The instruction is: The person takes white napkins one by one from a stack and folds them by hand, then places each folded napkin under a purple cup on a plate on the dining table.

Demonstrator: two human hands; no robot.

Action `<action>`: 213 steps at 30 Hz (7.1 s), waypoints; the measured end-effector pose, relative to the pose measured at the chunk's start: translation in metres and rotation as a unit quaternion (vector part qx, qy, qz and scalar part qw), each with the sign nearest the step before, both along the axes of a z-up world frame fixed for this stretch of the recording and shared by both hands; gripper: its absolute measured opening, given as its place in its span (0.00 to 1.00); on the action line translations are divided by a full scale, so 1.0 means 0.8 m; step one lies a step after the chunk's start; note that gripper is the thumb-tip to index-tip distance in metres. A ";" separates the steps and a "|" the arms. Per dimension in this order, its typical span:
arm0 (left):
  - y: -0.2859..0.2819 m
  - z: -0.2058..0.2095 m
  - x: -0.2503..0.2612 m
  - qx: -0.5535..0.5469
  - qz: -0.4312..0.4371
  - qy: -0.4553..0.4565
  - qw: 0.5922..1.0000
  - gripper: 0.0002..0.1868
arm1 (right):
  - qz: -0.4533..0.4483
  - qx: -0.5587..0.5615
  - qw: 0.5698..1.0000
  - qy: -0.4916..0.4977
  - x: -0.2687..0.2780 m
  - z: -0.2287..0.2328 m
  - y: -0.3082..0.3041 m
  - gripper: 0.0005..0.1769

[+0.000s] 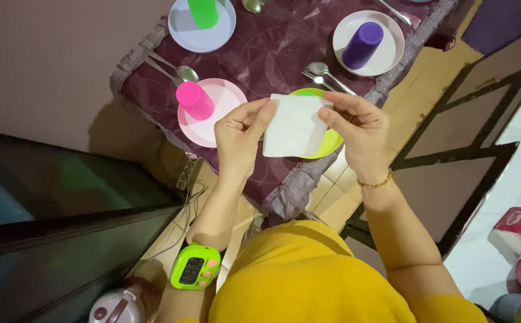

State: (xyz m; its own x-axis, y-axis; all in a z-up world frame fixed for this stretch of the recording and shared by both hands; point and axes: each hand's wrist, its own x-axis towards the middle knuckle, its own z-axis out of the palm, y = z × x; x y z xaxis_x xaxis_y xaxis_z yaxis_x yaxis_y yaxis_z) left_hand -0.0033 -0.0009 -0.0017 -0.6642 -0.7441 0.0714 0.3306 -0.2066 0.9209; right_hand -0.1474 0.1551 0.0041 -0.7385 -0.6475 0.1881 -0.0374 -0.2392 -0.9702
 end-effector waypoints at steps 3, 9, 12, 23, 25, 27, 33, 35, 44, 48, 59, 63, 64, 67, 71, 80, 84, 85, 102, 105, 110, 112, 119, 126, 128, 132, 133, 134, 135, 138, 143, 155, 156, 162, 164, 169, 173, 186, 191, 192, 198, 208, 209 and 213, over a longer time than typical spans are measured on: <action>0.002 0.002 0.000 -0.027 -0.005 -0.024 0.999 0.12 | -0.012 0.023 1.000 0.001 0.003 0.002 0.007 0.18; 0.012 0.026 -0.022 -0.075 -0.087 -0.028 0.993 0.10 | -0.033 0.033 0.967 0.249 -0.010 0.022 0.018 0.16; 0.024 0.039 -0.040 -0.111 -0.113 -0.070 0.985 0.09 | -0.026 0.062 0.946 0.316 -0.025 0.034 0.029 0.16; 0.073 0.025 -0.174 -0.091 -0.148 -0.139 0.975 0.12 | 0.020 0.030 0.999 -0.021 -0.171 0.017 0.090 0.13; 0.085 0.021 -0.197 -0.080 -0.140 -0.141 0.977 0.13 | 0.003 0.032 0.999 -0.037 -0.207 0.016 0.108 0.13; 0.100 0.017 -0.221 -0.011 -0.173 -0.092 0.981 0.13 | -0.004 0.007 0.999 -0.048 -0.241 0.012 0.123 0.12; 0.141 0.002 -0.294 0.039 -0.163 -0.076 0.983 0.13 | -0.012 -0.015 0.999 -0.033 -0.328 -0.003 0.160 0.12; 0.147 0.007 -0.312 0.053 -0.168 -0.089 0.980 0.13 | -0.014 -0.024 0.999 -0.034 -0.348 -0.001 0.167 0.12; 0.129 0.025 -0.407 -0.014 -0.181 -0.119 0.976 0.13 | -0.068 -0.019 0.997 -0.027 -0.423 0.002 0.161 0.11; 0.107 0.026 -0.460 -0.074 -0.178 -0.106 0.975 0.11 | -0.081 -0.028 0.996 -0.007 -0.468 0.001 0.146 0.12; 0.030 0.077 -0.573 -0.116 -0.245 -0.122 0.955 0.08 | 0.118 -0.048 0.988 -0.092 -0.592 0.058 0.080 0.21; 0.023 0.090 -0.606 -0.135 -0.272 -0.112 0.946 0.08 | 0.236 0.046 0.970 -0.039 -0.637 0.075 0.058 0.20; 0.023 0.092 -0.613 -0.135 -0.265 -0.113 0.948 0.08 | 0.244 0.045 0.968 -0.038 -0.648 0.074 0.050 0.20; 0.024 0.089 -0.636 -0.133 -0.232 -0.155 0.951 0.08 | 0.237 0.161 0.955 0.070 -0.684 0.067 0.030 0.10; 0.032 0.077 -0.670 -0.087 -0.149 -0.151 0.973 0.10 | 0.266 0.144 0.951 0.066 -0.734 0.059 0.012 0.07; 0.079 0.056 -0.732 -0.037 -0.015 -0.130 0.991 0.17 | 0.281 0.035 0.957 -0.056 -0.851 0.025 -0.001 0.06; 0.108 0.044 -0.742 -0.034 0.039 -0.144 0.988 0.15 | 0.294 -0.023 0.950 -0.105 -0.874 0.007 0.001 0.06; 0.112 0.044 -0.742 -0.035 0.052 -0.142 0.988 0.15 | 0.306 -0.023 0.946 -0.103 -0.877 0.009 -0.001 0.06; 0.157 0.069 -0.663 -0.070 0.158 -0.170 0.970 0.11 | 0.390 0.041 0.916 -0.082 -0.801 0.019 -0.023 0.06; 0.163 0.065 -0.625 -0.090 0.171 -0.129 0.973 0.15 | 0.379 0.013 0.920 -0.095 -0.761 0.022 -0.023 0.08; 0.176 0.060 -0.548 -0.079 0.203 -0.071 0.973 0.21 | 0.356 -0.047 0.930 -0.075 -0.658 0.023 -0.018 0.09; 0.177 0.057 -0.511 -0.078 0.226 -0.068 0.969 0.21 | 0.339 -0.054 0.937 -0.068 -0.612 0.022 -0.020 0.10; 0.192 0.045 -0.399 -0.124 0.283 0.004 0.951 0.19 | 0.293 -0.091 0.948 -0.083 -0.482 0.013 -0.007 0.11; 0.205 0.058 -0.321 -0.163 0.286 -0.023 0.944 0.21 | 0.294 -0.086 0.947 -0.094 -0.394 0.015 0.003 0.11; 0.203 0.058 -0.308 -0.169 0.275 -0.037 0.946 0.19 | 0.297 -0.080 0.947 -0.096 -0.382 0.017 0.002 0.12; 0.185 0.054 -0.293 -0.139 0.248 -0.044 0.958 0.17 | 0.298 -0.074 0.947 -0.090 -0.371 0.018 -0.012 0.12; 0.179 0.052 -0.292 -0.137 0.250 -0.041 0.958 0.17 | 0.299 -0.071 0.948 -0.087 -0.370 0.016 -0.017 0.12; 0.174 0.050 -0.290 -0.108 0.243 -0.030 0.964 0.18 | 0.298 -0.071 0.948 -0.083 -0.368 0.014 -0.022 0.12; 0.166 0.049 -0.288 -0.082 0.237 -0.019 0.968 0.18 | 0.299 -0.074 0.948 -0.079 -0.366 0.013 -0.030 0.12; 0.144 0.048 -0.280 -0.059 0.234 -0.018 0.970 0.18 | 0.306 -0.066 0.946 -0.081 -0.360 0.009 -0.053 0.13; 0.090 0.058 -0.261 -0.119 0.238 -0.031 0.964 0.16 | 0.309 -0.082 0.943 -0.091 -0.340 0.007 -0.101 0.13; 0.011 0.051 -0.227 -0.088 0.265 -0.066 0.958 0.07 | 0.317 -0.072 0.940 -0.101 -0.303 0.001 -0.178 0.11; 0.007 0.051 -0.223 -0.092 0.258 -0.064 0.960 0.06 | 0.319 -0.072 0.940 -0.099 -0.301 0.002 -0.180 0.11; -0.017 0.058 -0.193 -0.129 0.231 -0.117 0.957 0.06 | 0.425 -0.053 0.900 -0.077 -0.286 0.024 -0.185 0.25; -0.022 0.060 -0.180 -0.128 0.212 -0.115 0.962 0.06 | 0.417 -0.025 0.907 -0.055 -0.275 0.029 -0.184 0.26; -0.021 0.066 -0.135 -0.128 0.178 -0.108 0.970 0.07 | 0.397 0.007 0.917 -0.041 -0.230 0.040 -0.168 0.23; -0.021 0.072 -0.077 -0.130 0.134 -0.093 0.978 0.20 | 0.385 0.026 0.920 -0.070 -0.176 0.047 -0.152 0.19; -0.005 0.067 0.039 -0.132 -0.005 -0.119 0.984 0.21 | 0.317 0.068 0.942 0.089 -0.075 0.067 -0.072 0.09; 0.018 0.067 0.045 -0.072 0.023 -0.114 0.991 0.19 | 0.277 0.042 0.954 0.106 -0.068 0.073 -0.059 0.09; 0.022 0.068 0.047 -0.050 0.049 -0.112 0.991 0.18 | 0.244 0.050 0.959 0.134 -0.067 0.074 -0.057 0.09; 0.038 0.070 0.051 -0.024 0.094 -0.054 0.994 0.16 | 0.251 0.033 0.958 0.135 -0.065 0.069 -0.045 0.09; -0.014 0.045 0.058 -0.064 0.053 -0.069 0.994 0.12 | 0.296 0.050 0.951 0.073 -0.054 0.063 -0.076 0.08; -0.026 0.046 0.063 -0.078 0.038 -0.058 0.995 0.11 | 0.307 0.063 0.947 0.074 -0.053 0.065 -0.083 0.09; -0.071 0.059 0.095 -0.095 -0.014 -0.090 0.991 0.09 | 0.295 0.109 0.947 0.058 -0.040 0.071 -0.113 0.08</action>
State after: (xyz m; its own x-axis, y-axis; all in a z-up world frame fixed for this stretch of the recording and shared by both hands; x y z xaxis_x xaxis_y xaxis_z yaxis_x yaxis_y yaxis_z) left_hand 0.0725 -0.0579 0.0451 -0.6998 -0.7090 0.0876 0.1541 -0.0300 0.9876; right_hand -0.1794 0.0646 0.0606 -0.2184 -0.9740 0.0600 -0.0693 -0.0459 -0.9965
